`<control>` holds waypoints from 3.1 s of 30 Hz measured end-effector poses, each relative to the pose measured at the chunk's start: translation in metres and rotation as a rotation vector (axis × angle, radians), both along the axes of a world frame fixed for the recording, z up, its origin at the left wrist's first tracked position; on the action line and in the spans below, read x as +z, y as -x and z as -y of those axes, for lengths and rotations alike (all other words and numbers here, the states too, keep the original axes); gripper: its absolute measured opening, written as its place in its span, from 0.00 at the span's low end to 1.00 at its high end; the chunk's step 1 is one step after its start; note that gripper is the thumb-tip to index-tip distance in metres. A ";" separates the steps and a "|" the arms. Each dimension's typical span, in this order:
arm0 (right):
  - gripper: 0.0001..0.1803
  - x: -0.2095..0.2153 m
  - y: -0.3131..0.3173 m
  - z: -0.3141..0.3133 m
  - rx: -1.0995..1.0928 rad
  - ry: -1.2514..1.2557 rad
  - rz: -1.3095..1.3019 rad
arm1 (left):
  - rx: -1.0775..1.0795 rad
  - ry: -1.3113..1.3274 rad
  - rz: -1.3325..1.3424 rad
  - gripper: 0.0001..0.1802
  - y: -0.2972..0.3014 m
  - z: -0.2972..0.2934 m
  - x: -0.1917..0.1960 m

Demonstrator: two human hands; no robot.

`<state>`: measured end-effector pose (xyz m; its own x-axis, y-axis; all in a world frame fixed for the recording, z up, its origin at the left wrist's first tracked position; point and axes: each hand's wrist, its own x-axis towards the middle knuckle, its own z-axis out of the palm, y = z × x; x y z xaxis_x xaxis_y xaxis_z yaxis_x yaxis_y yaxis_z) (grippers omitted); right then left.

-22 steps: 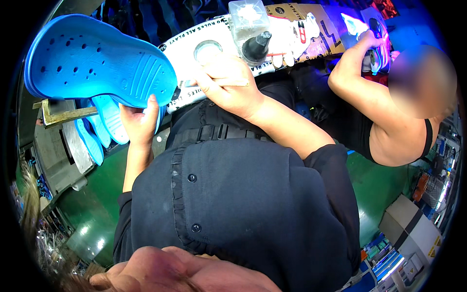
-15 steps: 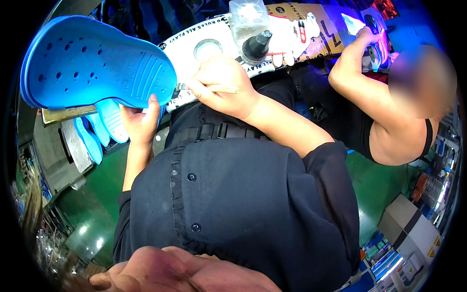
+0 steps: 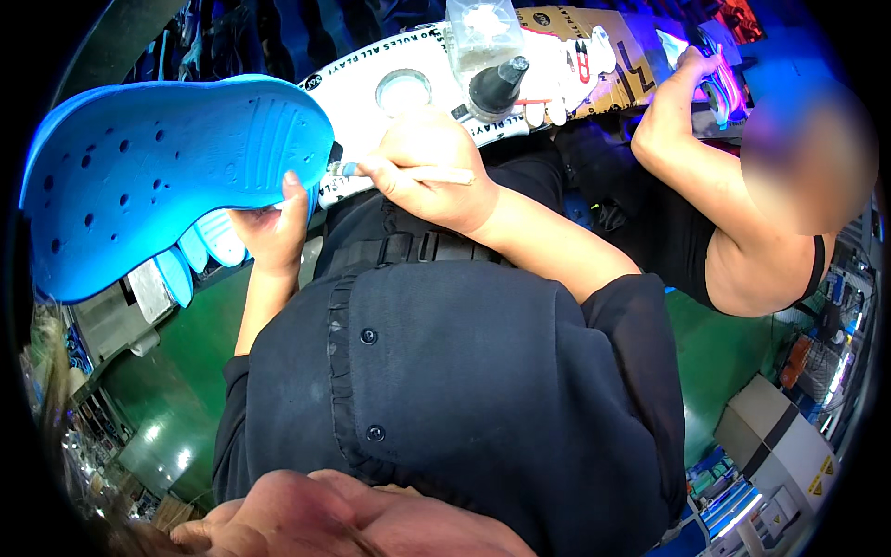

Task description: The person applies a liquid substance to the bottom of blue clog-style shoes using a brush, picking up each shoe from a stack and placing it back after finishing.

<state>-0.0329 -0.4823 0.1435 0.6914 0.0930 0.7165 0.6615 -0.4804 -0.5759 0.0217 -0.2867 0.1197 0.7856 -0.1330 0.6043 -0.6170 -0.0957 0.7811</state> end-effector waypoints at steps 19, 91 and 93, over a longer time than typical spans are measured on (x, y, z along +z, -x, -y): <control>0.10 0.009 0.005 -0.003 -0.018 0.068 -0.140 | -0.003 0.006 0.010 0.19 0.001 -0.002 0.005; 0.12 -0.034 -0.001 0.067 -0.262 -0.416 -0.513 | 0.692 -1.037 -0.178 0.32 -0.048 -0.184 -0.070; 0.12 -0.033 -0.012 0.065 -0.296 -0.306 -0.537 | 0.771 -0.976 -0.396 0.29 -0.049 -0.192 -0.074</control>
